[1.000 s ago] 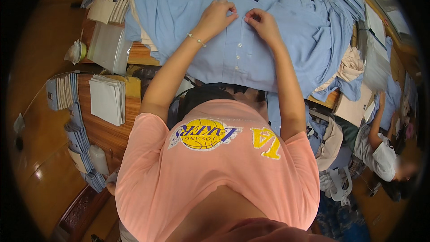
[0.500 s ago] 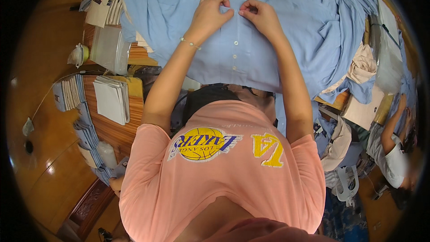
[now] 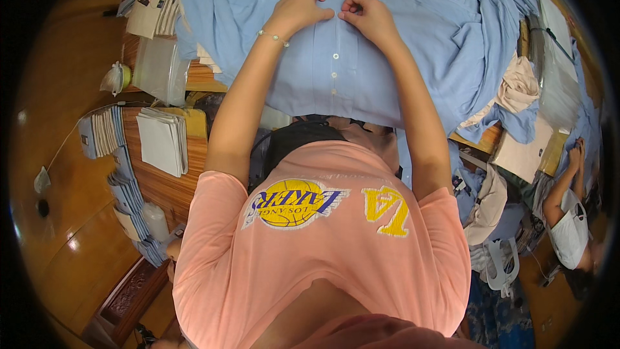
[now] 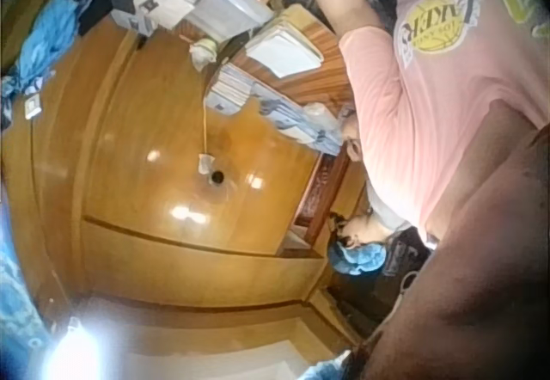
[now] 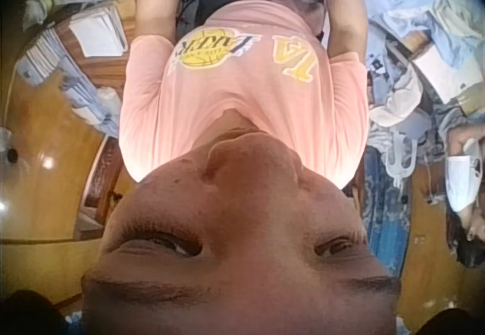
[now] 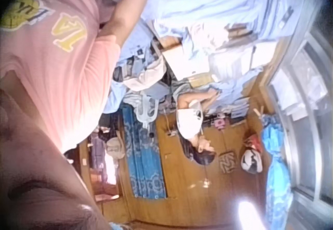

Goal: The person folds several shirts by hand on a wooden table, aligning buttons and smoothing the fabric for each garment. They pick up shirts from a pile, button several buttons on each, and stack them neatly after folding.

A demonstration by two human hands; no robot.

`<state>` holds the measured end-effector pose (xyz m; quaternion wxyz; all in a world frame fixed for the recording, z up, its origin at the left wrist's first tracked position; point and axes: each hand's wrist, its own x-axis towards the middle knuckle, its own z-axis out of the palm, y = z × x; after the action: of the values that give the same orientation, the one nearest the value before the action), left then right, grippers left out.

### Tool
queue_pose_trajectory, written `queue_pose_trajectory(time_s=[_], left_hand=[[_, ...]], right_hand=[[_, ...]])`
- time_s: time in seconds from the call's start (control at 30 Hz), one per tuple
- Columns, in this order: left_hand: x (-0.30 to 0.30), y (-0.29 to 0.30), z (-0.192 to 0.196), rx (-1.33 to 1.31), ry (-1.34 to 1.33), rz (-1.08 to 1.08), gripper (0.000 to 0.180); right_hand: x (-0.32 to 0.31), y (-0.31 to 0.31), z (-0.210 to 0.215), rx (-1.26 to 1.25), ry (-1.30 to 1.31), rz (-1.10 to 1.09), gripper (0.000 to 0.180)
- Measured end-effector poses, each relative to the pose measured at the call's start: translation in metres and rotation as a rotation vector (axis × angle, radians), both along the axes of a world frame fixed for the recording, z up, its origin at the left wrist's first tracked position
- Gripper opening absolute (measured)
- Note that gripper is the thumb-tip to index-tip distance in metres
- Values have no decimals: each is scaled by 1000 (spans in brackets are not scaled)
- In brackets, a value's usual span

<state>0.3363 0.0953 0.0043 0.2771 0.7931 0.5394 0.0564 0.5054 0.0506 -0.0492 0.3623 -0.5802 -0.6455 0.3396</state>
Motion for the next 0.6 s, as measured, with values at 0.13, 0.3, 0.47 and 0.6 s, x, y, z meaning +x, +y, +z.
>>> queue_pose_trajectory(time_s=[0.13, 0.3, 0.47, 0.6], left_hand=[[-16, -29, -1, 327, -126, 2, 54], [-128, -105, -1, 204, -402, 167, 38], [-240, -172, -112, -253, -600, 966, 54], [-214, -169, -122, -418, -930, 928, 63]], right_hand=[[10, -33, 31, 195, 93, -48, 23], [88, -173, 68, 164, -32, -416, 17], [120, -274, -33, -63, -53, -805, 36], [104, -287, -84, -150, 85, -919, 39]])
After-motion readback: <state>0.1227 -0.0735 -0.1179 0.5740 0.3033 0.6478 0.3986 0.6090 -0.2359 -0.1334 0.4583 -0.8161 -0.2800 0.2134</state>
